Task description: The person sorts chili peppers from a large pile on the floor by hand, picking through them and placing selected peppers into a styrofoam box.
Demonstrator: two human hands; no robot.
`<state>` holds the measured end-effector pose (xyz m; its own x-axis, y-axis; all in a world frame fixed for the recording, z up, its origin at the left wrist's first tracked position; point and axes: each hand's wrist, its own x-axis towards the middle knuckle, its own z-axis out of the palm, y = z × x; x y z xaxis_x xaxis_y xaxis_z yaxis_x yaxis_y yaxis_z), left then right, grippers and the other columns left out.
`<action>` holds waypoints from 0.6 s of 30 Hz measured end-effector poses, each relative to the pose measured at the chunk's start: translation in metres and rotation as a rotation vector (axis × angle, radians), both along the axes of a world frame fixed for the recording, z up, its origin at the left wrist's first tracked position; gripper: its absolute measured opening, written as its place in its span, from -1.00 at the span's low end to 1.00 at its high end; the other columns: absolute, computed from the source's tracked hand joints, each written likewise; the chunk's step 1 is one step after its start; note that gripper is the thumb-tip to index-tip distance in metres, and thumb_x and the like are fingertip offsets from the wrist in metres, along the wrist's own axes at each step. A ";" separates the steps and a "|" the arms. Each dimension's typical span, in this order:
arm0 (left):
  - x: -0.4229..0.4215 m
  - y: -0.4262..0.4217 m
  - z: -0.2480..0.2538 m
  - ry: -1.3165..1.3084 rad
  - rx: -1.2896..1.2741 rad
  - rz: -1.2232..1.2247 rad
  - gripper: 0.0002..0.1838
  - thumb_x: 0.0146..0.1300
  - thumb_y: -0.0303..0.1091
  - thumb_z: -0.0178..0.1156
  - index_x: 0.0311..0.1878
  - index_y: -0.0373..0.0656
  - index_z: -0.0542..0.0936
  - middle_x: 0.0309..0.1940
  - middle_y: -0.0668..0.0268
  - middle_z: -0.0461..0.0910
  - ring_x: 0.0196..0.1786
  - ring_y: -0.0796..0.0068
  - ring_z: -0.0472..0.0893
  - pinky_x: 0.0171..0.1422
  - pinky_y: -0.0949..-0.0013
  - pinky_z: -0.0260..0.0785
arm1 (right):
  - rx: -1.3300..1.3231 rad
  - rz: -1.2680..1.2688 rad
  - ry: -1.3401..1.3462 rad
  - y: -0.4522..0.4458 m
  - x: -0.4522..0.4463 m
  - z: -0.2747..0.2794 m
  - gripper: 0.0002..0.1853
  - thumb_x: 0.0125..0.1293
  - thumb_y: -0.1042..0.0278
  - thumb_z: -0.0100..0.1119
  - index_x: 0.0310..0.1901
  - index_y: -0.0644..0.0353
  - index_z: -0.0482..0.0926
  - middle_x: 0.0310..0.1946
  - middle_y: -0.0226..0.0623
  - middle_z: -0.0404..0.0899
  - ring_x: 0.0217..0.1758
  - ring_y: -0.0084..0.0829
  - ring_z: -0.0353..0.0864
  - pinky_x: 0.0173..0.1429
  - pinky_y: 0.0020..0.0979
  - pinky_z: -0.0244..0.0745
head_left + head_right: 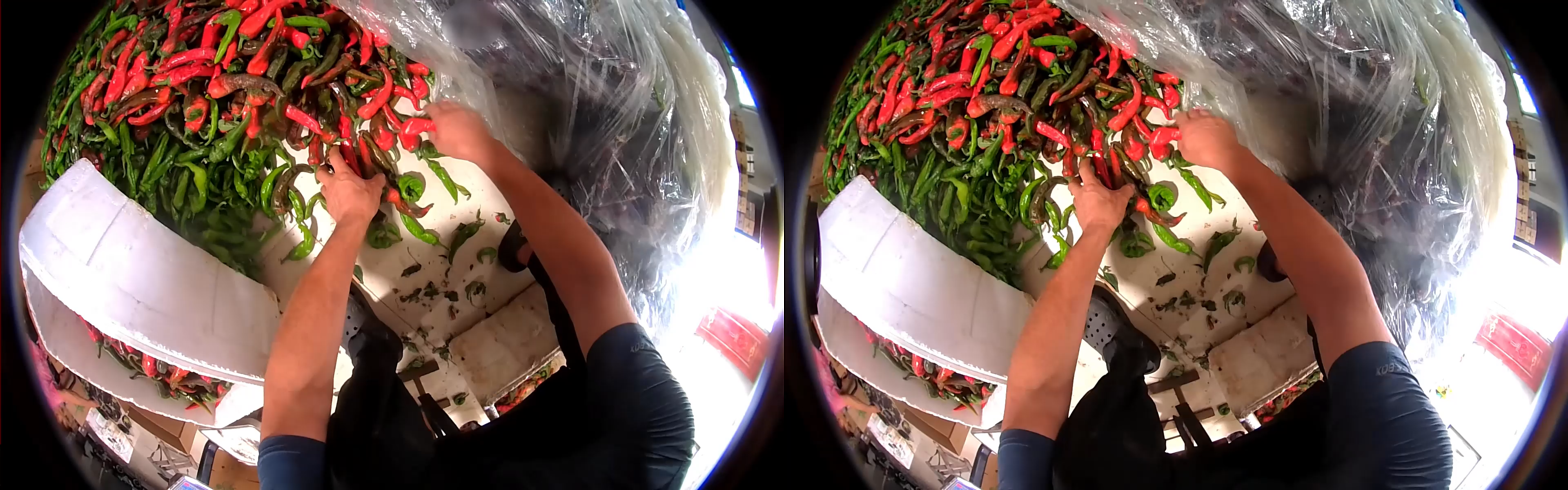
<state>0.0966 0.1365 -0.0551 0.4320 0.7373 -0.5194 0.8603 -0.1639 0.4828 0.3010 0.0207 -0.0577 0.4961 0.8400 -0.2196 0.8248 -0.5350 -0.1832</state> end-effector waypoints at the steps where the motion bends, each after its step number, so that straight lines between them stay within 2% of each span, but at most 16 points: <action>1: 0.001 0.001 0.000 -0.002 -0.016 0.013 0.19 -0.03 -0.11 0.54 0.60 0.01 0.00 0.33 -0.28 0.20 0.18 -0.24 0.54 0.33 0.04 0.46 | -0.073 0.109 -0.074 0.004 0.002 -0.008 -0.56 0.28 0.34 0.16 0.18 0.26 0.46 0.21 0.05 0.55 0.22 0.02 0.60 0.33 -0.06 0.45; 5: 0.001 0.006 -0.001 -0.056 -0.083 0.049 0.15 -0.02 -0.18 0.54 0.60 0.00 0.05 0.26 -0.21 0.24 0.12 -0.13 0.57 0.31 0.07 0.48 | -0.231 0.037 0.070 0.018 0.015 -0.008 -0.54 0.25 0.34 0.15 0.18 0.27 0.49 0.10 0.05 0.63 0.20 0.03 0.62 0.30 -0.09 0.49; 8: -0.001 0.010 -0.010 -0.145 -0.079 0.082 0.08 -0.04 -0.25 0.50 0.56 -0.05 0.14 0.21 -0.14 0.31 0.11 -0.08 0.56 0.29 0.11 0.46 | -0.267 -0.022 0.219 0.037 0.023 0.000 -0.52 0.18 0.29 0.21 0.14 0.32 0.54 -0.07 0.06 0.69 0.04 -0.03 0.71 0.14 -0.15 0.60; 11: -0.005 0.018 -0.035 -0.325 -0.141 0.133 0.03 -0.07 -0.30 0.49 0.53 -0.12 0.24 0.14 -0.12 0.46 0.06 -0.01 0.57 0.30 0.14 0.45 | -0.264 -0.074 0.609 0.050 0.033 0.016 -0.55 0.13 0.22 0.26 0.01 0.33 0.59 -0.25 0.04 0.68 -0.13 -0.06 0.70 0.00 -0.14 0.59; 12: -0.005 0.018 -0.044 -0.376 -0.141 0.185 -0.04 -0.03 -0.38 0.46 0.51 -0.15 0.29 0.08 -0.02 0.58 -0.01 0.10 0.61 0.23 0.20 0.50 | -0.279 -0.341 0.791 0.055 0.016 0.044 -0.63 0.14 0.25 0.24 -0.10 0.36 0.64 -0.29 -0.05 0.68 -0.15 -0.20 0.70 -0.05 -0.21 0.56; 15: -0.004 0.023 -0.038 -0.721 -0.646 0.394 -0.10 0.06 -0.51 0.39 0.52 -0.17 0.26 0.08 0.08 0.61 -0.05 0.20 0.66 0.13 0.26 0.56 | -0.151 -0.327 0.700 0.054 -0.001 0.010 -0.63 0.14 0.26 0.24 -0.08 0.35 0.64 -0.31 -0.13 0.68 -0.17 -0.33 0.70 -0.09 -0.26 0.58; 16: -0.004 0.023 -0.033 -0.804 -0.719 0.447 -0.14 0.13 -0.63 0.29 0.54 -0.21 0.20 0.08 0.15 0.61 -0.08 0.27 0.69 0.03 0.28 0.61 | -0.048 -0.377 0.788 0.050 -0.007 0.011 -0.61 0.14 0.35 0.24 0.00 0.34 0.62 -0.28 -0.17 0.69 -0.21 -0.38 0.69 -0.11 -0.31 0.61; 18: -0.007 0.024 -0.015 -0.826 -0.860 0.539 -0.11 0.15 -0.64 0.27 0.56 -0.21 0.11 0.05 0.13 0.61 -0.08 0.28 0.68 -0.04 0.25 0.62 | 0.141 -0.615 1.161 0.043 -0.016 0.002 -0.63 0.13 0.41 0.23 0.01 0.31 0.62 -0.26 -0.21 0.69 -0.22 -0.39 0.68 -0.16 -0.30 0.62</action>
<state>0.0893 0.1606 -0.0704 0.6041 0.4840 -0.6330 0.1219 0.7289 0.6736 0.2851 0.0636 -0.0554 0.3862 0.5971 -0.7031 -0.2178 -0.6817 -0.6985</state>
